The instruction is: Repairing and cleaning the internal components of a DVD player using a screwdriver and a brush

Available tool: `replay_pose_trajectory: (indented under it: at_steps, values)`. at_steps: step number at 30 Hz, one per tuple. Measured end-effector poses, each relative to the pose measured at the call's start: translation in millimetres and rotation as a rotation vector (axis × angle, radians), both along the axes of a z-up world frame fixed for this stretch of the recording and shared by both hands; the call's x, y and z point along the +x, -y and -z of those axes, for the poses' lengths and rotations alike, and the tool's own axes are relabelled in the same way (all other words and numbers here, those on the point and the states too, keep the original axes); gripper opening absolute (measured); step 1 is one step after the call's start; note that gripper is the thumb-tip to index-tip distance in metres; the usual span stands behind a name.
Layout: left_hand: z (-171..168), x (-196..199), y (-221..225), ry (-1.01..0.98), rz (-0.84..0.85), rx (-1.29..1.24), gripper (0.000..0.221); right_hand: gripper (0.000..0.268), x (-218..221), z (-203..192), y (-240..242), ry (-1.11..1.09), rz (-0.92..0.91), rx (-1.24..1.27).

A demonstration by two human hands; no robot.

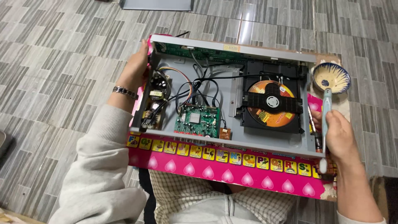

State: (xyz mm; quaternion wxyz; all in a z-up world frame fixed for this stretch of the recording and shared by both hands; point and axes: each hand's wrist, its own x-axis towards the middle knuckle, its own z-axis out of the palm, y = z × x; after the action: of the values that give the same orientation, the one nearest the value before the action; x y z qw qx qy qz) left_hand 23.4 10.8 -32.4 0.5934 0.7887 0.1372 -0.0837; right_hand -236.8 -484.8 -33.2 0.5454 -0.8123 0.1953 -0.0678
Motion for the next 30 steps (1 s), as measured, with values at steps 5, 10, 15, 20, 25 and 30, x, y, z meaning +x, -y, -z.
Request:
replay_pose_trajectory:
  at_steps: [5, 10, 15, 20, 25, 30]
  values:
    - [-10, -20, 10, 0.017, 0.074, -0.274, 0.092, 0.034, -13, 26, 17, 0.065, 0.012, -0.223]
    - [39, -19, -18, 0.165, 0.194, -0.770, 0.071, 0.033, -4, 64, 48, 0.084, -0.023, -0.261]
    - [46, -20, -22, 0.105, 0.245, -0.556, 0.085, 0.034, -2, 86, 73, 0.104, -0.044, -0.252]
    - [59, -15, -30, 0.139, 0.261, -0.616, 0.051, 0.033, 1, 60, 47, 0.086, -0.029, -0.177]
    - [42, -33, -18, 0.177, 0.393, -0.454, 0.084, 0.041, -4, 43, 36, 0.103, 0.008, -0.057]
    - [27, -43, -33, 0.133, 0.226, -0.191, 0.026, 0.037, 6, 32, 27, 0.036, 0.105, 0.177]
